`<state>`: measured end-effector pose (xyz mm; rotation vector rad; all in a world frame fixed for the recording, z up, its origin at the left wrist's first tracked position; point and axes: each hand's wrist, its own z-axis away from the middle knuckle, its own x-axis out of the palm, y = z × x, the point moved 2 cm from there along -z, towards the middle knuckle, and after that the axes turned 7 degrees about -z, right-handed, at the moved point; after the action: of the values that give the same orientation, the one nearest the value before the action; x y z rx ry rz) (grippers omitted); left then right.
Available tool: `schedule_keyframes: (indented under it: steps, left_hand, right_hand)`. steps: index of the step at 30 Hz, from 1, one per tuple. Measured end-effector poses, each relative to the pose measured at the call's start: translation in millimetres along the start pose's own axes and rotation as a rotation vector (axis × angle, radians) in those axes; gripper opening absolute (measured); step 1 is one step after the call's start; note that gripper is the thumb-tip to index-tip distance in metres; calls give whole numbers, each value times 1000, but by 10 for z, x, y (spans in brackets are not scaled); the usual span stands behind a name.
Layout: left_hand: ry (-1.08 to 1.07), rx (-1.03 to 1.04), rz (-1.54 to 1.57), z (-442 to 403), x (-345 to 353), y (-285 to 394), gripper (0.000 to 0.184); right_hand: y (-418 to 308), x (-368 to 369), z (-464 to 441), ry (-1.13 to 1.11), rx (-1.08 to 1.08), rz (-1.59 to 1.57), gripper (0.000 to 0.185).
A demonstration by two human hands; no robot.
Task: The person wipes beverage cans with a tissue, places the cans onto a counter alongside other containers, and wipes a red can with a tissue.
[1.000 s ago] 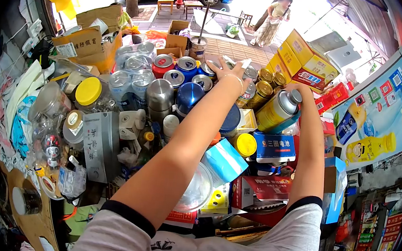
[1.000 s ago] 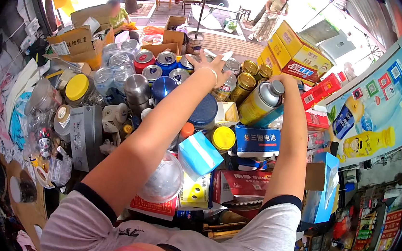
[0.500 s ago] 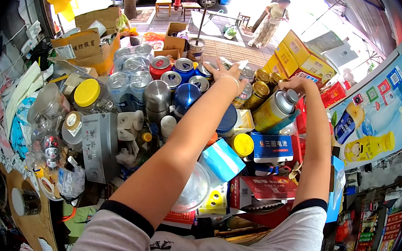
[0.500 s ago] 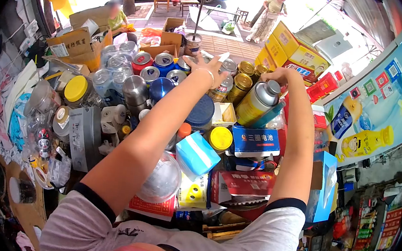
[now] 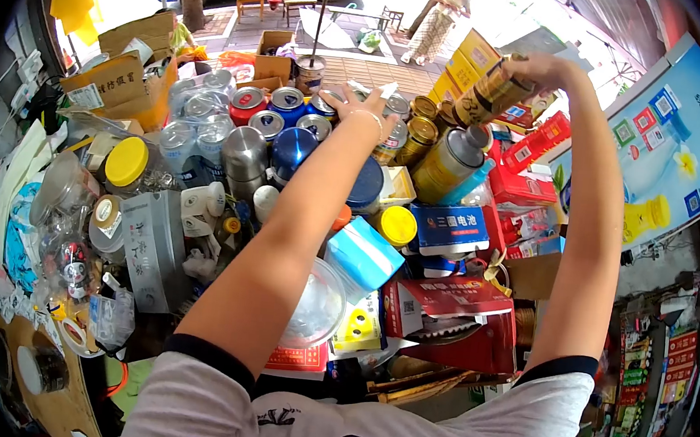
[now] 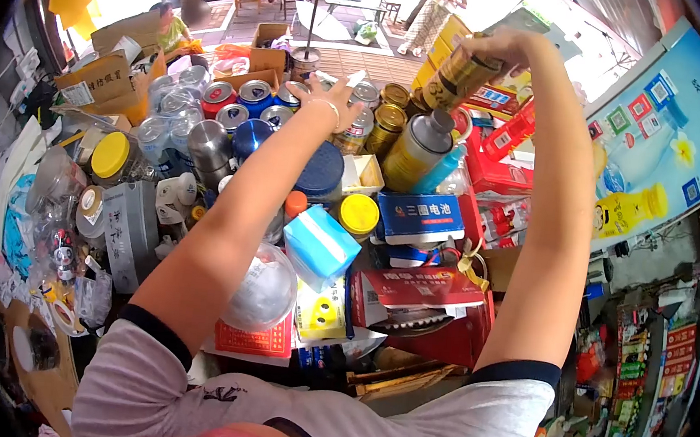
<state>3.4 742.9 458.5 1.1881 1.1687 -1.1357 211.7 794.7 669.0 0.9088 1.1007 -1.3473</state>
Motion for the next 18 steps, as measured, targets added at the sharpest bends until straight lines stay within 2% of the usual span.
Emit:
schedule_keyframes:
  steps: [2,6,8,11,12,14,16,18]
  left_hand:
    - [5,8,-4,7,-7,-2,57]
    - [4,-3,-27,-15,17,5,57]
    - [3,1,-50,-5,7,13,56]
    - [124,93,-271,46,-39,46,54]
    - [125,99,-274,80,-44,61,54]
    - [273,148,-290,128,-106,90,52]
    - [365,160,-239,181,-196,114,53]
    - [414,216,55,234,-331,173,56]
  right_hand:
    - [22,-93,100,8,-24,-81,68]
    - [-19,-251,433,44,-105,-51,71]
    - [-26,-338,647,84,-154,-97,57]
    - [71,-454,733,171,-227,-25,56]
    - [88,-462,790,210,-263,9,56]
    - [134,-482,897,221,-271,0,57]
    - [87,-454,1067,229,-299,-16,59]
    - [-11,-396,1321,163,-301,-45,61]
